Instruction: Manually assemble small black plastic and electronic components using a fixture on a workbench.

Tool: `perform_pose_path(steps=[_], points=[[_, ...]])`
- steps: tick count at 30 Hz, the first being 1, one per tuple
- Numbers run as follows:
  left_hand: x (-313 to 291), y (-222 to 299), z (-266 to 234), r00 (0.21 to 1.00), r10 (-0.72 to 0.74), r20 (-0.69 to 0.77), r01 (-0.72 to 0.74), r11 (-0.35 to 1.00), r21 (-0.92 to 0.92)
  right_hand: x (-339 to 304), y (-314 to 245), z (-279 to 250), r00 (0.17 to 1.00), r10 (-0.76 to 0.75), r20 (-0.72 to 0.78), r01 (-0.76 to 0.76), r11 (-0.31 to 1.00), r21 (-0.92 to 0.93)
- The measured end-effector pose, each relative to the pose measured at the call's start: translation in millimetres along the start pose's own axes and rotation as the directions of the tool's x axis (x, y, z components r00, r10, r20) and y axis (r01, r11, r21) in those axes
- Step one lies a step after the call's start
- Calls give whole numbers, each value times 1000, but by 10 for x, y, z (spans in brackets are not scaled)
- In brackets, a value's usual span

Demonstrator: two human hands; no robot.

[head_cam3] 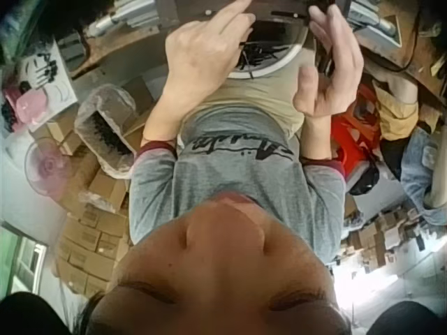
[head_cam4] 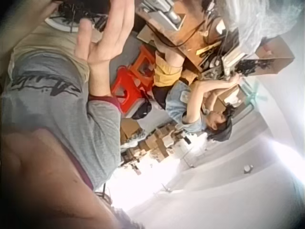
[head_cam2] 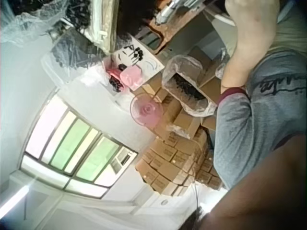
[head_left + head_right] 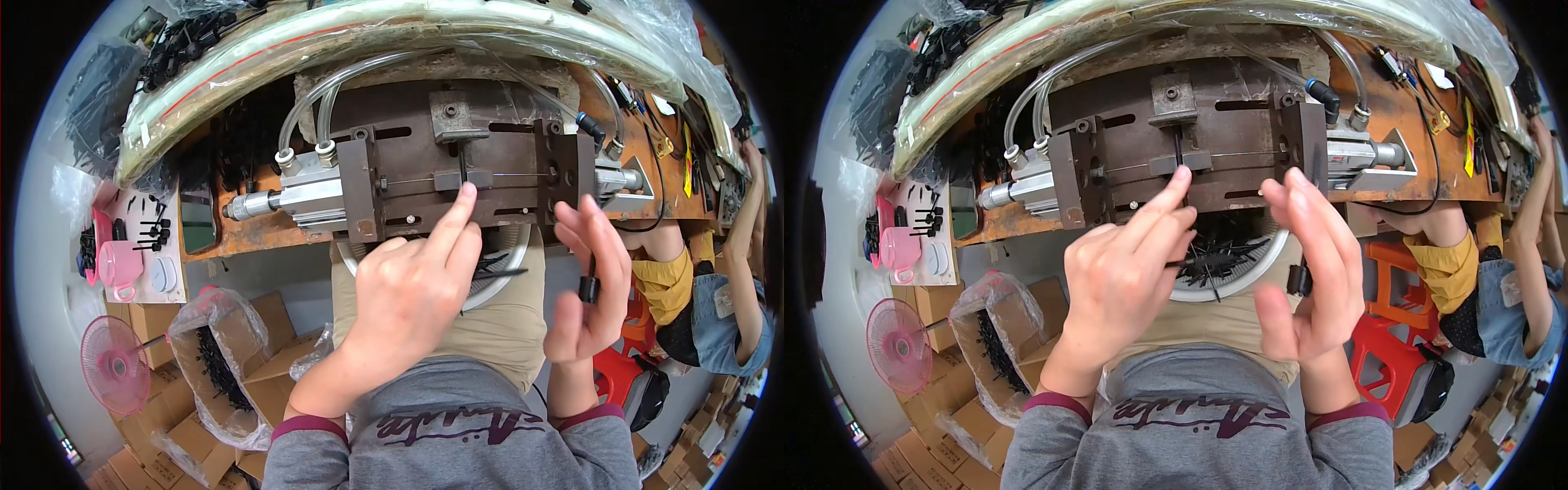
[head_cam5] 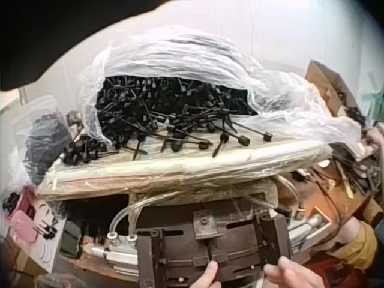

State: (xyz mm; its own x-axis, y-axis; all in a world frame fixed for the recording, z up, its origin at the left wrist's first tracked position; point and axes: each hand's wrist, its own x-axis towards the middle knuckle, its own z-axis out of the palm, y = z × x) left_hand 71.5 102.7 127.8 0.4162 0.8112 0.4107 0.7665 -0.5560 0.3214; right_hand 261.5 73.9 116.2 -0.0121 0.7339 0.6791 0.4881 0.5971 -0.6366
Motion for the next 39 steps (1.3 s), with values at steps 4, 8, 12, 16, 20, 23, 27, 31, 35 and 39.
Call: perform_pose_path(steps=[4, 8, 12, 16, 20, 23, 27, 31, 35, 39], points=[[42, -15, -24, 999, -9, 32, 9, 1000, 1, -37, -18, -45, 998, 48, -47, -46, 998, 45], [37, -23, -11, 999, -18, 32, 19, 1000, -23, -58, -8, -69, 998, 41, -46, -40, 999, 36], [41, -34, -1, 1000, -8, 29, 9, 1000, -30, -72, 38, -27, 997, -29, -78, 45, 975, 220], [13, -54, 28, 1000, 3, -4, -3, 1000, -24, -66, -39, -84, 996, 4, 87, -2, 1000, -24], [-22, -66, 57, 999, 31, -17, -31, 1000, 2, -18, -67, -33, 994, -17, 108, 37, 981, -192], [-60, -54, -12, 1000, 26, -6, -27, 993, -112, 28, -65, 3, 988, -12, 155, 44, 978, -203], [-263, -85, -140, 989, 19, 145, 40, 918, -394, 57, -34, 85, 975, -20, 222, 64, 979, -193], [-361, -32, -138, 990, -92, 109, 141, 740, -657, 82, 4, 186, 938, -49, 344, 134, 964, -229], [-362, -55, -277, 943, -248, 221, 327, 578, -748, 115, 2, 314, 905, -49, 422, 218, 906, -364], [-404, -26, -247, 813, -290, 504, 514, -48, -856, 221, -13, 352, 897, -46, 439, 255, 865, -431]])
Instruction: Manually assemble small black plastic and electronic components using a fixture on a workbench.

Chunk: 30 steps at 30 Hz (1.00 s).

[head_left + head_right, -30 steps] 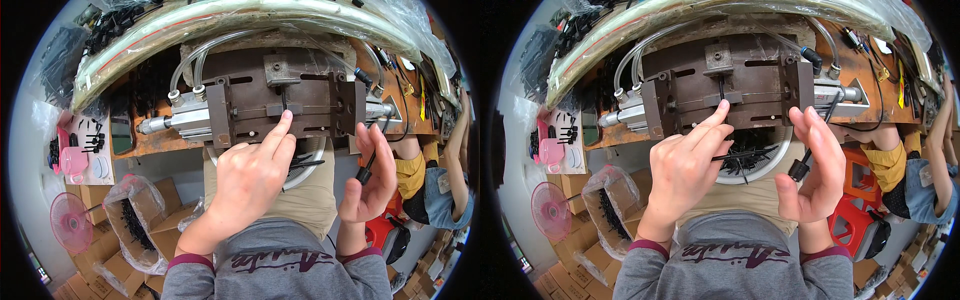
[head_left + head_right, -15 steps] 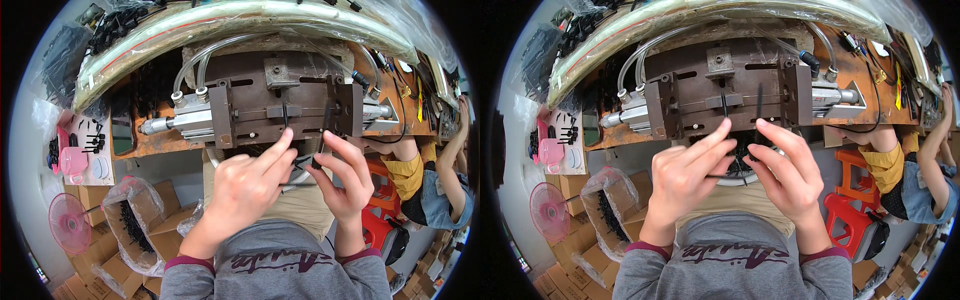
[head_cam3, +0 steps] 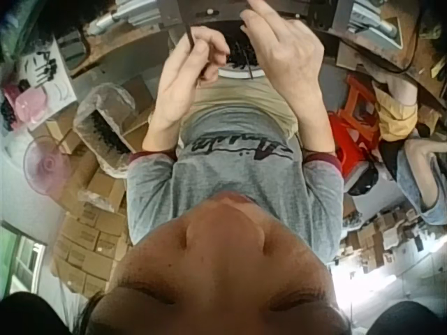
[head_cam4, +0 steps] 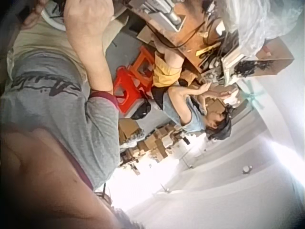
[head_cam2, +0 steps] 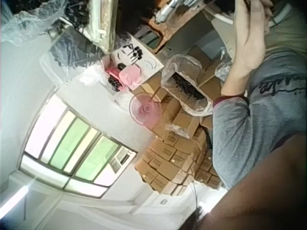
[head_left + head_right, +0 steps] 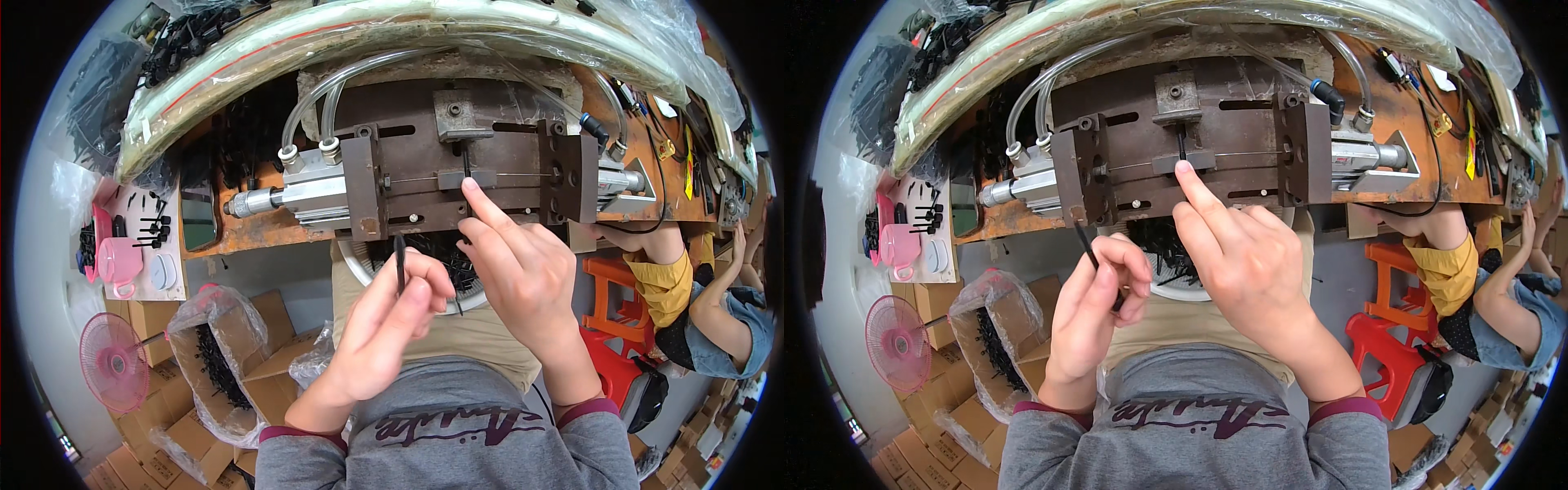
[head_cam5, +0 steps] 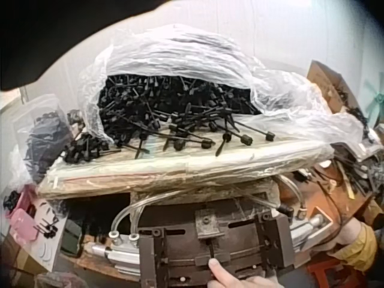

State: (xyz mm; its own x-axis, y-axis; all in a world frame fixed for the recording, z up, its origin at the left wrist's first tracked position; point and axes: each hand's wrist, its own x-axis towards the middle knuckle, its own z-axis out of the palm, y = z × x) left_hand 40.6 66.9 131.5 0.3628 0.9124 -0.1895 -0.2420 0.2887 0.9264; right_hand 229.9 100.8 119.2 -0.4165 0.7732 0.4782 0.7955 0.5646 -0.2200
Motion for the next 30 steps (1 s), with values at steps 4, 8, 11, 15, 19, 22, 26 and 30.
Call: perform_pose_path(steps=[4, 8, 11, 15, 19, 22, 26, 30], points=[[18, 8, 8, 994, -90, 62, 104, 952, -287, 29, -46, -6, 998, 61, 4, -61, 998, -1], [8, 57, 14, 988, -114, 103, 133, 971, -198, 32, -65, -30, 997, 75, 21, -75, 997, -17], [-11, 88, -6, 978, -106, 180, 140, 972, -190, 40, -46, -66, 997, 68, 44, -68, 998, 5], [-43, 85, -17, 969, -100, 227, 136, 979, -149, 33, -83, -72, 970, 241, -8, -217, 885, 412], [-51, 100, -15, 958, -131, 254, 154, 986, -71, 42, -151, -190, 914, 388, 120, -324, 519, 791], [-77, 128, 26, 974, -119, 194, 121, 993, 5, 121, -165, -178, 910, 359, 207, -336, 345, 877], [-105, 268, -39, 995, 101, 11, -101, 984, 150, 179, -248, -198, 903, 387, 186, -322, 324, 890], [104, 936, -608, 694, 676, -246, -542, 716, 440, 21, -187, -191, 857, 490, 157, -296, 220, 929]])
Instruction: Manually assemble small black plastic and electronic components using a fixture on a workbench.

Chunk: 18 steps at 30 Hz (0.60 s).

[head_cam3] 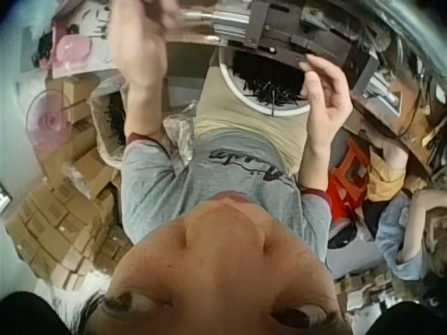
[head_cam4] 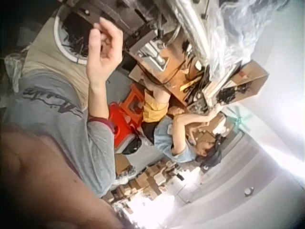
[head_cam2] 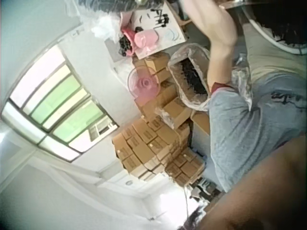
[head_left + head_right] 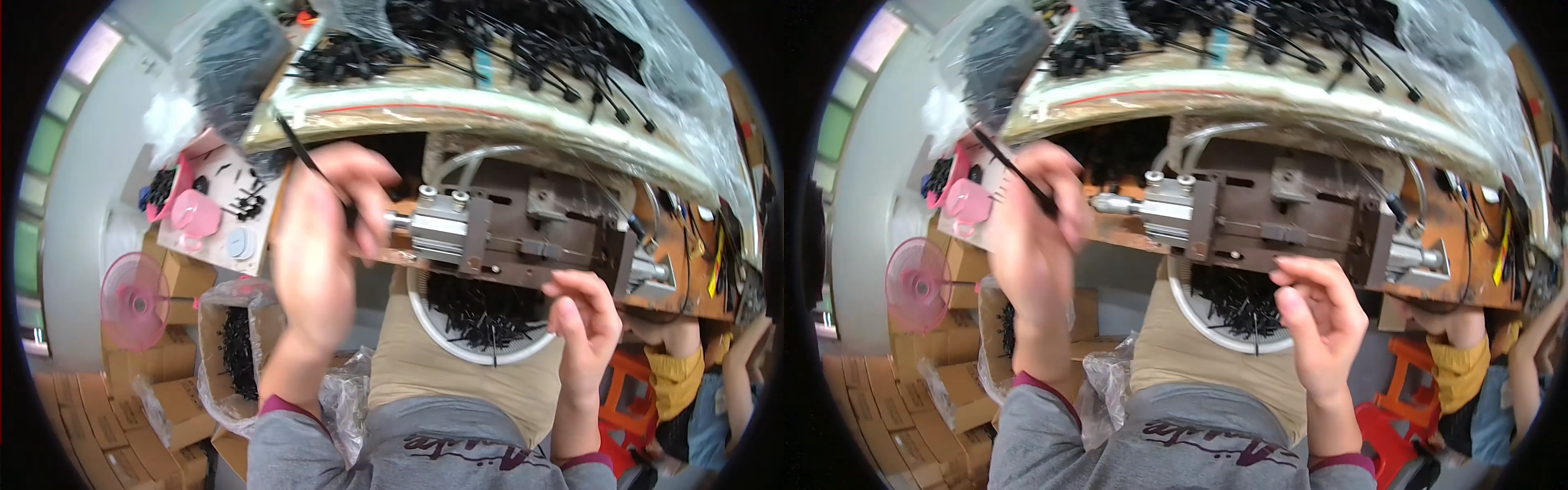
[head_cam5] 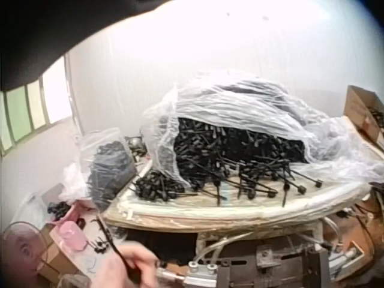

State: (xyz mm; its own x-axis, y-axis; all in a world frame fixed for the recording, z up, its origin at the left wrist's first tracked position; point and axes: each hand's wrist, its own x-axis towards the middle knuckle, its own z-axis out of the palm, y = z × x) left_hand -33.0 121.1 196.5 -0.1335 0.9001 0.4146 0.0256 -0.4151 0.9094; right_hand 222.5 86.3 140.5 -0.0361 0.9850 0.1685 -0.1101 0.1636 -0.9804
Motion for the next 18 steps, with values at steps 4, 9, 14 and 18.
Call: perform_pose_path(steps=[4, 9, 14, 18], points=[[912, 452, -501, 796, 554, -242, -458, 814, 357, -165, 130, -130, 997, 36, -65, -35, 999, 8], [1447, 1110, -619, 711, 533, -459, -356, 836, 418, -307, 244, -163, 995, 71, -74, -71, 997, -4], [1408, 1020, -1020, 982, 186, 26, -178, 877, 447, -294, 155, -96, 999, 37, -27, -37, 999, 23], [343, 340, -78, 835, -239, 496, 174, 969, 175, -76, -74, 97, 999, 17, 49, -20, 997, 71]])
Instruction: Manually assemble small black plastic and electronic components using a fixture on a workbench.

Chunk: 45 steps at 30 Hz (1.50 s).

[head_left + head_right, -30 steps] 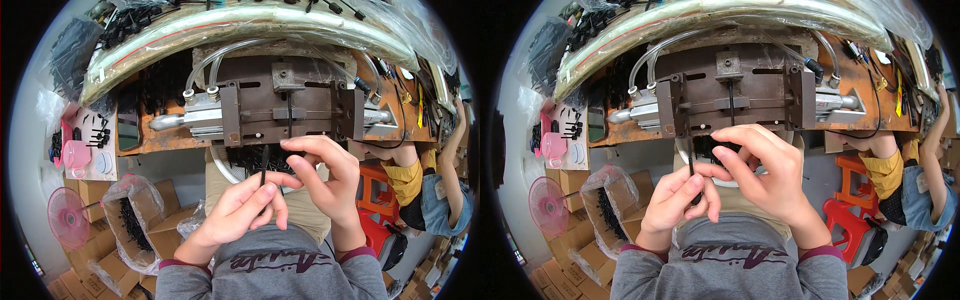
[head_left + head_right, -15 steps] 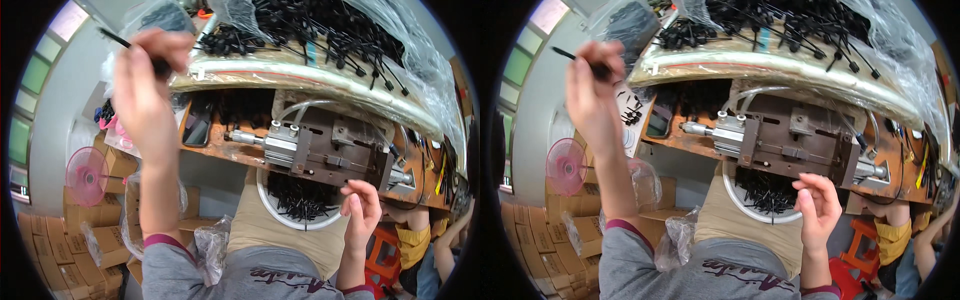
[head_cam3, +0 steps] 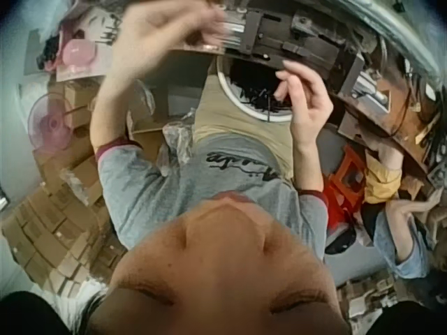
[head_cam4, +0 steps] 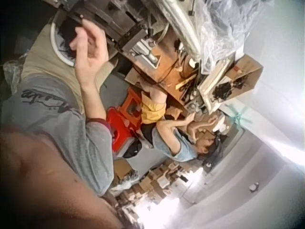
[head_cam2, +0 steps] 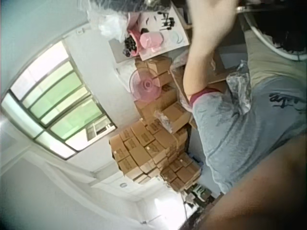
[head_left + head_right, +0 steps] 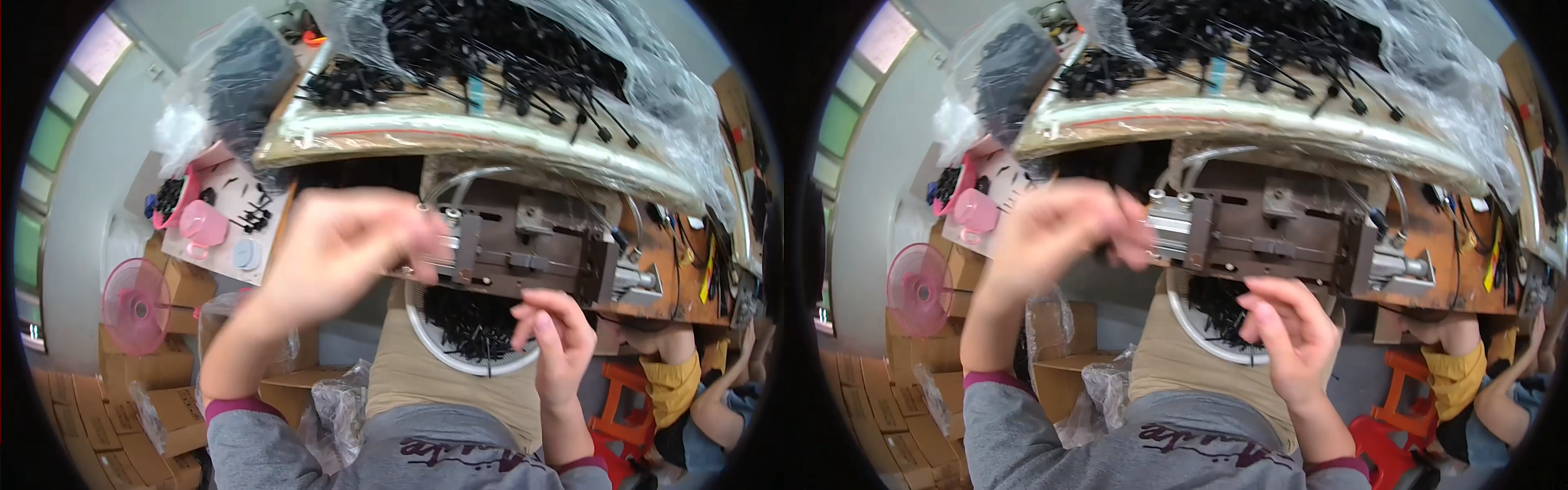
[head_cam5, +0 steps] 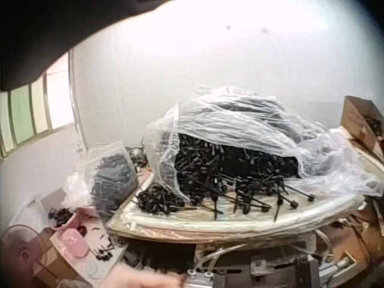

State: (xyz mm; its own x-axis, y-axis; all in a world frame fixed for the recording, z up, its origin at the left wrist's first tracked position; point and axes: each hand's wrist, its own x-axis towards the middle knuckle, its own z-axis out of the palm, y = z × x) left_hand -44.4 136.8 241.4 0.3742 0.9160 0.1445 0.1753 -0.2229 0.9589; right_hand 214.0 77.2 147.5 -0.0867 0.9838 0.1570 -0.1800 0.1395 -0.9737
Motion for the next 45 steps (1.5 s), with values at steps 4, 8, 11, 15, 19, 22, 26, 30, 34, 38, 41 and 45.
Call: perform_pose_path(steps=[4, 8, 11, 15, 19, 22, 26, 30, 34, 38, 41, 45], points=[[-323, -208, 542, 914, -374, 157, 400, 896, -193, 254, -81, 185, 979, 129, 156, -165, 955, 248], [-342, -235, 647, 912, -357, 201, 392, 904, -172, 308, -95, 200, 954, 217, 208, -257, 948, 190], [-367, -290, 669, 923, -332, 195, 366, 914, -175, 283, -3, 176, 960, 217, 176, -249, 950, 187], [-393, -321, 682, 918, -351, 184, 387, 894, -224, 264, 20, 209, 967, 219, 131, -241, 952, 186], [-409, -286, 630, 932, -335, 137, 355, 922, -158, 279, 61, 259, 973, 183, 139, -209, 957, 200], [-353, -252, 448, 985, -172, -18, 172, 985, 11, 290, 21, 304, 985, 154, 76, -168, 959, 229], [146, 83, -418, 622, 450, -641, -144, 870, 471, 209, 58, 140, 996, 85, 30, -89, 987, 135], [740, 535, -1457, 352, 812, -465, 10, 493, 870, 25, 141, -19, 992, 125, -25, -124, 992, 27], [927, 749, -2754, 266, 772, -578, 502, 401, 766, -74, 188, -3, 991, 136, -16, -135, 989, 64], [1046, 550, -2902, 162, 725, -669, 349, 593, 726, -158, 133, -37, 992, 101, -74, -100, 995, 19], [1084, 533, -2399, 374, 677, -633, 114, 644, 756, -183, 127, -115, 990, 128, -62, -129, 992, -6], [1207, 458, -1107, 733, 513, -447, -67, 708, 703, -101, 66, -156, 992, 97, -85, -102, 994, -51]])
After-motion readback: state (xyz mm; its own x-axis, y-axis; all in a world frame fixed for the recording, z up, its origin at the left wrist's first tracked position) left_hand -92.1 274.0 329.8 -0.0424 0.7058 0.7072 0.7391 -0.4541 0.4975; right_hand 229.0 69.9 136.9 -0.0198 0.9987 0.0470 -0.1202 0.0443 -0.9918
